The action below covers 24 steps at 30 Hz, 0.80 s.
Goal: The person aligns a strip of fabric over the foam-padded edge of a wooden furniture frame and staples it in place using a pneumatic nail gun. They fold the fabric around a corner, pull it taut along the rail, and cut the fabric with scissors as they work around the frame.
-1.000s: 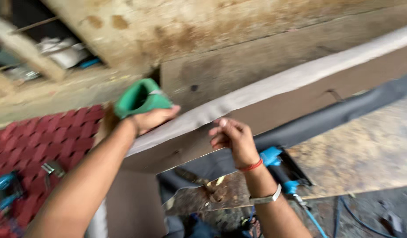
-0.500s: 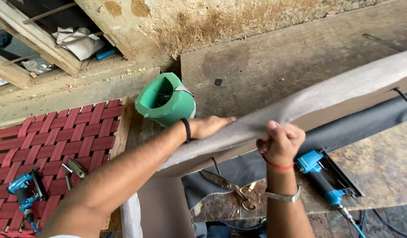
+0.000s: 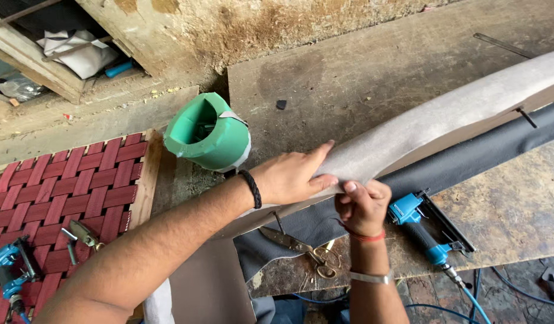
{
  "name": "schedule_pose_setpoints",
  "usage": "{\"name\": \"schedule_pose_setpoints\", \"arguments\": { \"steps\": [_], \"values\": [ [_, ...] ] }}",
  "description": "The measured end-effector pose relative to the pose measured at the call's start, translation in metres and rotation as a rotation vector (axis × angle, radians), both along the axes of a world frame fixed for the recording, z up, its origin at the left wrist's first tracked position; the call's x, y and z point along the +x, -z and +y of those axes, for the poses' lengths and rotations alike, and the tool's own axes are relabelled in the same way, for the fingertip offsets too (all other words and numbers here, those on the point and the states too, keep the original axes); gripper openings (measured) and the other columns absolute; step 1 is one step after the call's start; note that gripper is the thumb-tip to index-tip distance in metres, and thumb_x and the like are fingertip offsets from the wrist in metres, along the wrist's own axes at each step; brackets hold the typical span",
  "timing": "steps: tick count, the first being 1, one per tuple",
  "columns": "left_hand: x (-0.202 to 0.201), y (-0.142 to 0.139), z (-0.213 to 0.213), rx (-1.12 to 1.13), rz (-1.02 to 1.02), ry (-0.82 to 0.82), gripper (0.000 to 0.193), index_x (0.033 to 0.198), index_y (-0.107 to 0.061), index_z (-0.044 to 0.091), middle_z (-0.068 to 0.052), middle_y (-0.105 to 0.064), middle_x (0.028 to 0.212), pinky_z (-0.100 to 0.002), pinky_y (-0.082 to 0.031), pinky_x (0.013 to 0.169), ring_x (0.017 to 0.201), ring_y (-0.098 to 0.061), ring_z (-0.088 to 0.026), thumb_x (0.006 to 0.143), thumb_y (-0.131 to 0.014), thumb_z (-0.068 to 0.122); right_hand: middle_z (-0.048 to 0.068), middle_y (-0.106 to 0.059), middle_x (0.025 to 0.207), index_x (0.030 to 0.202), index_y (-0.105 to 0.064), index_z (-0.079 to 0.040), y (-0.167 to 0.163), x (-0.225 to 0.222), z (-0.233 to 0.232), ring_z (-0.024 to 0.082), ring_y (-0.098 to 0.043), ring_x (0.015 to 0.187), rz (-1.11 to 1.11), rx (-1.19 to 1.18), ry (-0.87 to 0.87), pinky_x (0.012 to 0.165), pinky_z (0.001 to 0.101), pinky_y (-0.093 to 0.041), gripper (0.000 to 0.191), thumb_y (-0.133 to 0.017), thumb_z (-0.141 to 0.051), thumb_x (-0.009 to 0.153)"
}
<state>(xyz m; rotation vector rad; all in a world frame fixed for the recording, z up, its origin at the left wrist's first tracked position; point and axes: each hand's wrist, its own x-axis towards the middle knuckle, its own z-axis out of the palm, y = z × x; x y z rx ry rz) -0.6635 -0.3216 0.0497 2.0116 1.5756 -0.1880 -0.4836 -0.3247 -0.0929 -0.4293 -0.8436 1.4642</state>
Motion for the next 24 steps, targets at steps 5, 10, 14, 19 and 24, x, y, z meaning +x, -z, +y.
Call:
{"name": "schedule_pose_setpoints", "arguments": {
  "steps": [5, 10, 14, 19, 24],
  "values": [
    [0.009, -0.001, 0.002, 0.368, -0.057, -0.011, 0.06, 0.137, -0.047, 0.005, -0.026, -0.073, 0.092, -0.055, -0.059, 0.074, 0.086, -0.073, -0.044, 0.093, -0.065, 0.041, 0.005, -0.062, 0.061, 0.08, -0.068, 0.001, 0.02, -0.022, 0.015, 0.012, -0.053, 0.042, -0.09, -0.13, -0.021, 0.039, 0.0253, -0.04, 0.024, -0.067, -0.017, 0.096],
    [0.014, 0.001, -0.007, 0.379, 0.028, -0.052, 0.049, 0.126, -0.056, 0.006, -0.027, -0.073, 0.093, -0.057, -0.057, 0.077, 0.091, -0.071, -0.046, 0.095, -0.066, 0.042, 0.009, -0.068, 0.072, 0.091, -0.073, -0.001, 0.055, 0.028, 0.002, 0.018, -0.064, 0.062, -0.767, -0.106, 0.253, 0.058, 0.0295, -0.049, 0.025, -0.071, -0.024, 0.098],
    [0.021, 0.001, -0.015, 0.394, 0.046, -0.023, 0.057, 0.136, -0.05, 0.005, -0.029, -0.072, 0.093, -0.057, -0.058, 0.076, 0.087, -0.072, -0.047, 0.095, -0.064, 0.041, 0.02, -0.071, 0.097, 0.112, -0.067, -0.005, 0.094, 0.122, -0.033, 0.035, -0.07, 0.086, -1.598, -0.129, 0.733, 0.076, 0.041, -0.055, 0.051, -0.086, -0.034, 0.073],
    [0.027, 0.0, -0.016, 0.417, 0.043, -0.019, 0.06, 0.14, -0.049, 0.003, -0.03, -0.072, 0.094, -0.057, -0.057, 0.079, 0.089, -0.071, -0.048, 0.095, -0.063, 0.041, 0.023, -0.067, 0.112, 0.137, -0.045, -0.006, 0.113, 0.165, -0.035, 0.042, -0.066, 0.104, -1.946, -0.284, 0.487, 0.089, 0.0478, -0.051, 0.089, -0.088, -0.04, 0.068],
    [0.028, -0.001, -0.012, 0.425, 0.02, -0.035, 0.058, 0.137, -0.05, 0.004, -0.031, -0.071, 0.094, -0.057, -0.056, 0.08, 0.09, -0.069, -0.049, 0.093, -0.065, 0.039, 0.03, -0.069, 0.108, 0.13, -0.039, 0.006, 0.076, 0.148, -0.012, 0.043, -0.069, 0.099, -1.725, -0.581, 0.133, 0.09, 0.0465, -0.054, 0.07, -0.08, -0.029, 0.085]
  ]
}}
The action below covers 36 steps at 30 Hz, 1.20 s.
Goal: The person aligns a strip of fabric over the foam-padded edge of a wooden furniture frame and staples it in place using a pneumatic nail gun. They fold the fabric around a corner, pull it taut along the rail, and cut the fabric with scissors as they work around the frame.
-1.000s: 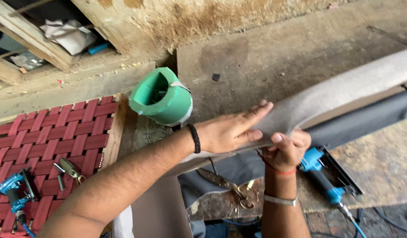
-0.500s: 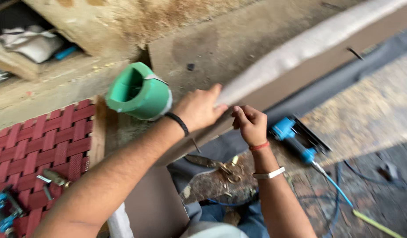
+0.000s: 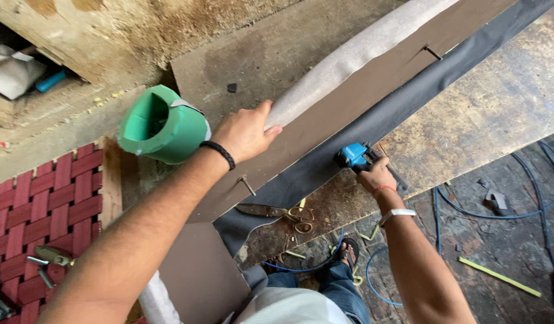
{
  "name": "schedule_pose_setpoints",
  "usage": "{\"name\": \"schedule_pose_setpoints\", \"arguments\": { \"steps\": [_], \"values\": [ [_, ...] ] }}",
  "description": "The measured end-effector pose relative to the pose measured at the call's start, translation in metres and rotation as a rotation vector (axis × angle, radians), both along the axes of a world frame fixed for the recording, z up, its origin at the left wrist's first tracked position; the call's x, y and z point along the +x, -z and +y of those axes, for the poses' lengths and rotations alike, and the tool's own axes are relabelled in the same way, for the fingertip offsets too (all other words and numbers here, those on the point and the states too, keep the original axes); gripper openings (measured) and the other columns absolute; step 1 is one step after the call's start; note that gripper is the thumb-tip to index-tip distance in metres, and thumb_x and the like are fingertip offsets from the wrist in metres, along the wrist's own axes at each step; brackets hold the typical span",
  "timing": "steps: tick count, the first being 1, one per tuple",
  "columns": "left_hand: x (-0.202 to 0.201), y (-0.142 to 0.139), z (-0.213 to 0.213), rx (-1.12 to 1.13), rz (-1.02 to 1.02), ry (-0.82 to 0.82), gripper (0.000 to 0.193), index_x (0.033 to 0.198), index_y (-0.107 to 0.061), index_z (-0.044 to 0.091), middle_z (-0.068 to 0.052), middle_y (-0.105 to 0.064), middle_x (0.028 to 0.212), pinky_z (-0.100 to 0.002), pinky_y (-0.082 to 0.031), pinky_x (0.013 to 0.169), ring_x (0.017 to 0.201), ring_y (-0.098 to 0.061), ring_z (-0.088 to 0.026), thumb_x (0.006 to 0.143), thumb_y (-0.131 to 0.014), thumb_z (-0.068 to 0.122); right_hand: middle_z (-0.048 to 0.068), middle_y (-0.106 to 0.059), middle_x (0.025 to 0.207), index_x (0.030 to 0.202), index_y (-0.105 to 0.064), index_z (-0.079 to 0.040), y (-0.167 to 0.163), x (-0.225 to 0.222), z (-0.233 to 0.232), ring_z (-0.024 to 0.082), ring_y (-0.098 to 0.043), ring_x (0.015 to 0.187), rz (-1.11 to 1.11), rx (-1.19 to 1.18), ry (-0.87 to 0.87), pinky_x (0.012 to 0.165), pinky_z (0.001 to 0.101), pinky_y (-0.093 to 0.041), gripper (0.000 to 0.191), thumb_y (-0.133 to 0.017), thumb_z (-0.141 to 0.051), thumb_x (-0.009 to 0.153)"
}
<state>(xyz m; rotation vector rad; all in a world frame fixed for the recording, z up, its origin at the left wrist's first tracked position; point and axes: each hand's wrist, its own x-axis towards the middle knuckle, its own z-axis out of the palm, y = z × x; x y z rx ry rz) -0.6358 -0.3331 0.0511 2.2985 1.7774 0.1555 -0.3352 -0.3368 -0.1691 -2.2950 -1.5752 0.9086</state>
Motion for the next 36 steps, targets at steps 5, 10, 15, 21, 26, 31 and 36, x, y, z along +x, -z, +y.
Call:
{"name": "schedule_pose_setpoints", "arguments": {
  "steps": [5, 10, 15, 21, 26, 31, 36],
  "values": [
    [-0.003, 0.0, 0.003, -0.009, 0.02, 0.009, 0.048, 0.124, -0.052, 0.003, -0.028, -0.072, 0.092, -0.058, -0.056, 0.08, 0.089, -0.07, -0.048, 0.094, -0.066, 0.038, 0.012, -0.075, 0.098, 0.122, -0.056, -0.001, -0.047, -0.043, -0.048, 0.019, -0.072, 0.081, 0.88, 0.208, 0.024, 0.073, 0.0353, -0.061, 0.047, -0.07, -0.001, 0.077],
    [-0.003, 0.003, 0.005, -0.003, 0.043, 0.0, 0.047, 0.122, -0.052, 0.003, -0.027, -0.072, 0.091, -0.057, -0.056, 0.079, 0.089, -0.07, -0.047, 0.095, -0.067, 0.037, 0.007, -0.073, 0.08, 0.108, -0.066, 0.001, -0.077, -0.09, -0.08, 0.014, -0.07, 0.07, 1.091, 0.571, -0.073, 0.066, 0.0291, -0.058, 0.028, -0.07, 0.004, 0.08],
    [-0.009, 0.008, 0.01, 0.018, 0.04, 0.052, 0.045, 0.12, -0.05, 0.0, -0.027, -0.072, 0.094, -0.057, -0.056, 0.08, 0.091, -0.07, -0.047, 0.093, -0.069, 0.031, 0.005, -0.069, 0.073, 0.098, -0.07, 0.003, -0.092, -0.103, -0.07, 0.012, -0.064, 0.062, 1.134, 0.522, -0.073, 0.058, 0.028, -0.051, 0.018, -0.07, 0.005, 0.081],
    [-0.016, 0.018, 0.019, -0.064, 0.105, 0.073, 0.058, 0.137, -0.042, -0.001, -0.027, -0.072, 0.103, -0.054, -0.056, 0.087, 0.1, -0.07, -0.044, 0.091, -0.069, 0.023, 0.001, -0.067, 0.071, 0.114, -0.07, -0.001, -0.102, -0.111, -0.08, 0.01, -0.062, 0.06, 1.139, 0.485, -0.088, 0.055, 0.0253, -0.051, 0.037, -0.069, 0.003, 0.077],
    [-0.074, 0.006, 0.008, -0.104, -0.2, 0.474, 0.092, 0.158, -0.018, 0.001, -0.042, -0.052, 0.135, -0.055, -0.047, 0.101, 0.122, -0.056, -0.052, 0.093, -0.077, 0.027, 0.004, -0.068, 0.07, 0.111, -0.071, 0.0, -0.106, -0.125, -0.087, 0.011, -0.062, 0.057, 1.06, 0.445, -0.002, 0.052, 0.0271, -0.049, 0.032, -0.072, -0.001, 0.079],
    [-0.108, 0.009, -0.021, -0.363, -0.21, 0.198, 0.086, 0.165, -0.013, 0.023, -0.029, -0.06, 0.138, -0.044, -0.049, 0.104, 0.122, -0.064, -0.041, 0.096, -0.063, 0.035, 0.004, -0.071, 0.086, 0.111, -0.069, 0.001, -0.105, -0.134, -0.097, 0.01, -0.066, 0.074, 1.052, 0.543, -0.096, 0.065, 0.0276, -0.054, 0.033, -0.076, -0.003, 0.078],
    [-0.098, 0.004, -0.024, -0.309, -0.166, 0.23, 0.094, 0.165, -0.008, 0.025, -0.029, -0.057, 0.142, -0.045, -0.051, 0.102, 0.119, -0.065, -0.042, 0.092, -0.065, 0.023, 0.004, -0.072, 0.089, 0.108, -0.07, 0.001, -0.105, -0.15, -0.107, 0.011, -0.067, 0.078, 1.053, 0.584, -0.116, 0.07, 0.0285, -0.056, 0.029, -0.076, -0.004, 0.08]
  ]
}}
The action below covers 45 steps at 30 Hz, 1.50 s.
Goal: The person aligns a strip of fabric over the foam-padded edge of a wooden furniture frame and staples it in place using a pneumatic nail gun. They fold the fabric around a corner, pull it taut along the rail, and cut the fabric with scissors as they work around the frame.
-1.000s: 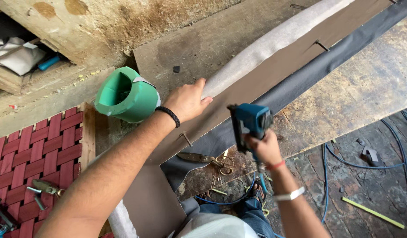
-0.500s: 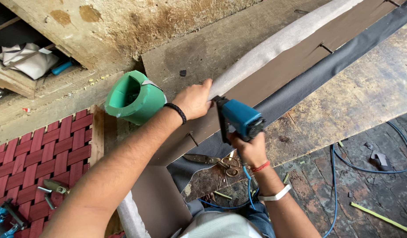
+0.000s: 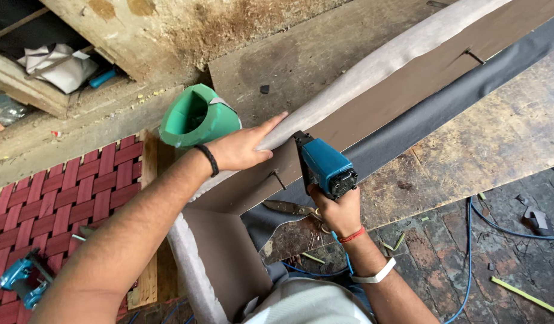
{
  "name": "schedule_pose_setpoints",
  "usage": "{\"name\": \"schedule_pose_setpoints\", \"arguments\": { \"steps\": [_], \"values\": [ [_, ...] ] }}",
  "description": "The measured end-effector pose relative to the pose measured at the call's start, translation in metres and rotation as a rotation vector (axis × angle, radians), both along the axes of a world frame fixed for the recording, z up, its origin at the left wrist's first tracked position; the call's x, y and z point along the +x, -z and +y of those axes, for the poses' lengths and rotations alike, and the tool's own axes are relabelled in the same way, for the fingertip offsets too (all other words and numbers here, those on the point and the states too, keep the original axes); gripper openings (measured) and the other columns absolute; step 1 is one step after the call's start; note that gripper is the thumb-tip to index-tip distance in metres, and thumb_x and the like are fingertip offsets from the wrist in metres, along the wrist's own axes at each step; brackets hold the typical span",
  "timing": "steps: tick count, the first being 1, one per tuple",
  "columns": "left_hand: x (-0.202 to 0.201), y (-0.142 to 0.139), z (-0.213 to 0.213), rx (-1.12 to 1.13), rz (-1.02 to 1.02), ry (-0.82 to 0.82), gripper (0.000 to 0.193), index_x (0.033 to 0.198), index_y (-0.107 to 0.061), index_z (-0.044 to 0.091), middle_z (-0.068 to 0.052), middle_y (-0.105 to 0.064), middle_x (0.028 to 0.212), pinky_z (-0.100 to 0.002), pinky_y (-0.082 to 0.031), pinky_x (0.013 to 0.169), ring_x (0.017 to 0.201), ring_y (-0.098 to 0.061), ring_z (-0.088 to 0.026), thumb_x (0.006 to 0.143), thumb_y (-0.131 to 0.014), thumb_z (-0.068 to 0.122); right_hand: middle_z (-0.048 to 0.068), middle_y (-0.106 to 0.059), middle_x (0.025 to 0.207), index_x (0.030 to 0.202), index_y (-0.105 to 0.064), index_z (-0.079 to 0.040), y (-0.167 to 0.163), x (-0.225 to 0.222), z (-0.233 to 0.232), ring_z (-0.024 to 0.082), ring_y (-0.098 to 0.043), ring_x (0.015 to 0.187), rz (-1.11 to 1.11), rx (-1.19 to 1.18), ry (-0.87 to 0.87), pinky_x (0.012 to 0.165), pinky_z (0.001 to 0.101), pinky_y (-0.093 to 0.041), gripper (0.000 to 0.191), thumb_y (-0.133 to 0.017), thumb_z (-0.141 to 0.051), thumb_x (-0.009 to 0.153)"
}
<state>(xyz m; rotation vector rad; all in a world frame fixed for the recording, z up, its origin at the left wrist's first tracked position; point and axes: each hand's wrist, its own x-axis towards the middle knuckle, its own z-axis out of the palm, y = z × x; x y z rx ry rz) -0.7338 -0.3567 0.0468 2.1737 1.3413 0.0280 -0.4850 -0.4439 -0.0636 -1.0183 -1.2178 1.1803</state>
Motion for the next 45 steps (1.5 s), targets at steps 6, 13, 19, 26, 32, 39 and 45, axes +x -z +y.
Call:
{"name": "schedule_pose_setpoints", "arguments": {
  "steps": [6, 13, 19, 26, 32, 39, 45],
  "values": [
    [0.003, -0.011, -0.003, -0.019, 0.073, 0.009, 0.109, 0.163, -0.002, 0.027, -0.028, -0.053, 0.146, -0.046, -0.052, 0.1, 0.118, -0.065, -0.042, 0.082, -0.073, 0.011, 0.003, -0.075, 0.089, 0.103, -0.072, 0.0, -0.002, -0.008, -0.008, 0.009, -0.069, 0.08, -0.017, 0.056, -0.057, 0.071, 0.0275, -0.057, 0.023, -0.078, -0.008, 0.082],
    [-0.003, -0.01, -0.005, -0.038, 0.024, 0.038, 0.112, 0.164, -0.002, 0.025, -0.028, -0.045, 0.154, -0.044, -0.052, 0.101, 0.121, -0.063, -0.041, 0.076, -0.067, 0.001, 0.004, -0.075, 0.071, 0.088, -0.074, -0.003, -0.003, -0.023, -0.024, 0.01, -0.069, 0.063, -0.207, 0.042, -0.086, 0.059, 0.0289, -0.055, 0.013, -0.079, -0.013, 0.082],
    [-0.027, -0.015, -0.012, -0.227, -0.428, 0.081, 0.1, 0.165, -0.015, 0.011, -0.022, -0.028, 0.168, -0.038, -0.017, 0.125, 0.155, -0.027, -0.029, 0.08, -0.067, 0.022, 0.005, -0.074, 0.068, 0.084, -0.072, -0.003, 0.0, -0.027, -0.028, 0.01, -0.07, 0.061, -0.229, 0.088, -0.132, 0.057, 0.0295, -0.056, 0.014, -0.078, -0.015, 0.083],
    [-0.04, -0.002, -0.01, -0.336, -0.653, -0.051, 0.076, 0.16, -0.031, 0.0, -0.016, -0.031, 0.17, -0.034, -0.011, 0.129, 0.158, -0.026, -0.022, 0.095, -0.044, 0.036, 0.006, -0.072, 0.066, 0.083, -0.071, -0.003, 0.012, -0.033, -0.031, 0.011, -0.07, 0.06, -0.269, 0.1, -0.148, 0.057, 0.03, -0.056, 0.012, -0.077, -0.013, 0.081],
    [-0.038, 0.003, -0.014, -0.424, -0.684, -0.169, 0.068, 0.16, -0.031, 0.001, -0.013, -0.033, 0.169, -0.033, -0.017, 0.126, 0.155, -0.03, -0.021, 0.104, -0.037, 0.039, 0.012, -0.075, 0.074, 0.098, -0.073, -0.007, 0.036, 0.026, -0.006, 0.024, -0.076, 0.065, -0.482, 0.007, -0.021, 0.063, 0.0381, -0.058, 0.033, -0.083, -0.017, 0.068],
    [-0.002, -0.01, -0.008, -0.334, -0.263, -0.21, 0.074, 0.163, -0.023, 0.021, -0.006, -0.027, 0.169, -0.035, -0.019, 0.123, 0.156, -0.022, -0.02, 0.098, -0.038, 0.054, 0.02, -0.07, 0.111, 0.139, -0.061, -0.027, 0.123, 0.126, 0.064, 0.04, -0.066, 0.104, -1.113, -0.283, 0.017, 0.089, 0.05, -0.054, 0.065, -0.076, -0.029, 0.076],
    [0.046, 0.026, 0.07, -0.258, -0.221, -0.164, 0.083, 0.16, -0.024, 0.01, -0.011, -0.024, 0.168, -0.038, -0.019, 0.121, 0.154, -0.023, -0.024, 0.1, -0.032, 0.066, 0.013, -0.07, 0.118, 0.121, -0.071, -0.024, 0.116, 0.141, 0.123, 0.031, -0.069, 0.108, -0.979, 0.073, 0.208, 0.093, 0.0398, -0.057, 0.044, -0.075, -0.025, 0.077]
  ]
}}
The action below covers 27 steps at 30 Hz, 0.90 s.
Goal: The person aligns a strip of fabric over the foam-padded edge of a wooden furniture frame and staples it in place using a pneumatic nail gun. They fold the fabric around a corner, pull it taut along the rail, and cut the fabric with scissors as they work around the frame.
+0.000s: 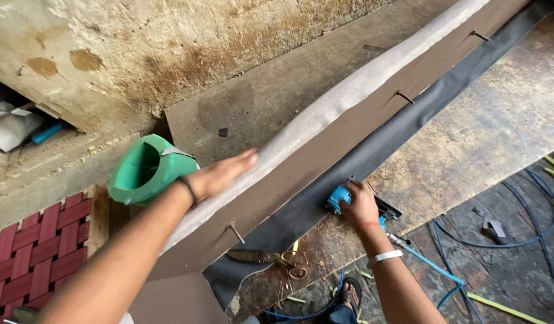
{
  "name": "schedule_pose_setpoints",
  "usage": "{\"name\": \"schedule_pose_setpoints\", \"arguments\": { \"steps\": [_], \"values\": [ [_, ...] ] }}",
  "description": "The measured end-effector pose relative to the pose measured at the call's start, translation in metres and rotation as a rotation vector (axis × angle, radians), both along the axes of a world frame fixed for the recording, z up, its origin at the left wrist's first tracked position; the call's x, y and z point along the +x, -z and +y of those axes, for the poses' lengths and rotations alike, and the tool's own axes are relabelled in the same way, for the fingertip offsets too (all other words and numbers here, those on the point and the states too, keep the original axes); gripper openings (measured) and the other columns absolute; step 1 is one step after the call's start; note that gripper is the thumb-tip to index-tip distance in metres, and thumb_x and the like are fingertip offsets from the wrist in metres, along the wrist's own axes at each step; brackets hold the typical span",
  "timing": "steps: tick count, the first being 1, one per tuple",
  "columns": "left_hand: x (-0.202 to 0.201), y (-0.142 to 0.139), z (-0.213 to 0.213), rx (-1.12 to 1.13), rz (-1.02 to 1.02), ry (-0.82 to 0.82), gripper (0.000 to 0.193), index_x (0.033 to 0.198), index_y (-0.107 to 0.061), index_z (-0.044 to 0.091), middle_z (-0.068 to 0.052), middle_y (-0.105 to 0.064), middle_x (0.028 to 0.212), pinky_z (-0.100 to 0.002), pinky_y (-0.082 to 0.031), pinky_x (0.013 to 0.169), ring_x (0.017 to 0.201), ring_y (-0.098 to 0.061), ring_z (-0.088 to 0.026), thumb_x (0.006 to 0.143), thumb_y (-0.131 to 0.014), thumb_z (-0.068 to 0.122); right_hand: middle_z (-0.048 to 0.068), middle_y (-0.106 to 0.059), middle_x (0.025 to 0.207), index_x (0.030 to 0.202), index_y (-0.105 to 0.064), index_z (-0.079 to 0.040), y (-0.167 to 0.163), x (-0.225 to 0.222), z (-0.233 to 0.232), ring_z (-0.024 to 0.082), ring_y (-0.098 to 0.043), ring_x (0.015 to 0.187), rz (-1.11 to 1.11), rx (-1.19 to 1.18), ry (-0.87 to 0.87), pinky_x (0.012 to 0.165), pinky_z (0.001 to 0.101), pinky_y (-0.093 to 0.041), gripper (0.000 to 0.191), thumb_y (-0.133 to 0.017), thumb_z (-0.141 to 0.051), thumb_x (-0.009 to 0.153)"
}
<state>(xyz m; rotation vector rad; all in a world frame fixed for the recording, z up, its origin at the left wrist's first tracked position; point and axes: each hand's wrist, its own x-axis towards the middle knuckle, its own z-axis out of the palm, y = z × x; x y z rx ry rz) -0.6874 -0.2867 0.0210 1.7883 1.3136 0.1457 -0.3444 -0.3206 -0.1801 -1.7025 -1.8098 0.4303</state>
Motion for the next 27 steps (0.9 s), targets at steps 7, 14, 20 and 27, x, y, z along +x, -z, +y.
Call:
{"name": "schedule_pose_setpoints", "arguments": {
  "steps": [7, 14, 20, 27],
  "values": [
    [0.055, 0.056, 0.106, -0.37, -0.228, -0.242, 0.052, 0.129, -0.069, 0.007, -0.01, -0.074, 0.124, -0.039, -0.052, 0.094, 0.105, -0.069, -0.02, 0.1, -0.042, 0.041, 0.007, -0.06, 0.058, 0.066, -0.06, -0.006, -0.169, -0.037, 0.078, 0.015, -0.054, 0.043, 1.169, -0.25, -0.022, 0.039, 0.0281, -0.042, 0.047, -0.064, -0.039, 0.1],
    [0.053, 0.083, 0.117, -0.165, -0.223, -0.046, 0.057, 0.135, -0.067, 0.005, -0.01, -0.071, 0.131, -0.039, -0.049, 0.103, 0.115, -0.064, -0.018, 0.104, -0.037, 0.042, -0.003, -0.043, 0.047, 0.058, -0.046, -0.013, -0.152, -0.076, 0.079, 0.01, -0.039, 0.031, 1.649, 0.173, 0.089, 0.028, 0.0268, -0.029, 0.044, -0.069, -0.03, 0.092],
    [0.076, 0.037, 0.096, -0.012, -0.173, 0.204, 0.071, 0.161, -0.023, 0.009, -0.013, -0.028, 0.165, -0.039, -0.026, 0.121, 0.151, -0.028, -0.026, 0.108, -0.02, 0.055, -0.005, -0.041, 0.05, 0.063, -0.043, -0.017, -0.112, -0.082, 0.08, 0.006, -0.035, 0.035, 1.987, 0.362, -0.131, 0.032, 0.0233, -0.028, 0.04, -0.065, -0.023, 0.095],
    [0.126, -0.029, 0.062, 0.42, -0.039, 0.382, 0.066, 0.168, -0.012, 0.028, -0.038, -0.028, 0.159, -0.049, -0.039, 0.116, 0.146, -0.037, -0.05, 0.11, -0.044, 0.034, -0.001, -0.045, 0.05, 0.062, -0.045, -0.013, -0.079, -0.08, 0.076, 0.008, -0.039, 0.035, 2.006, 0.359, -0.124, 0.031, 0.0237, -0.029, 0.037, -0.064, -0.021, 0.093]
  ]
}}
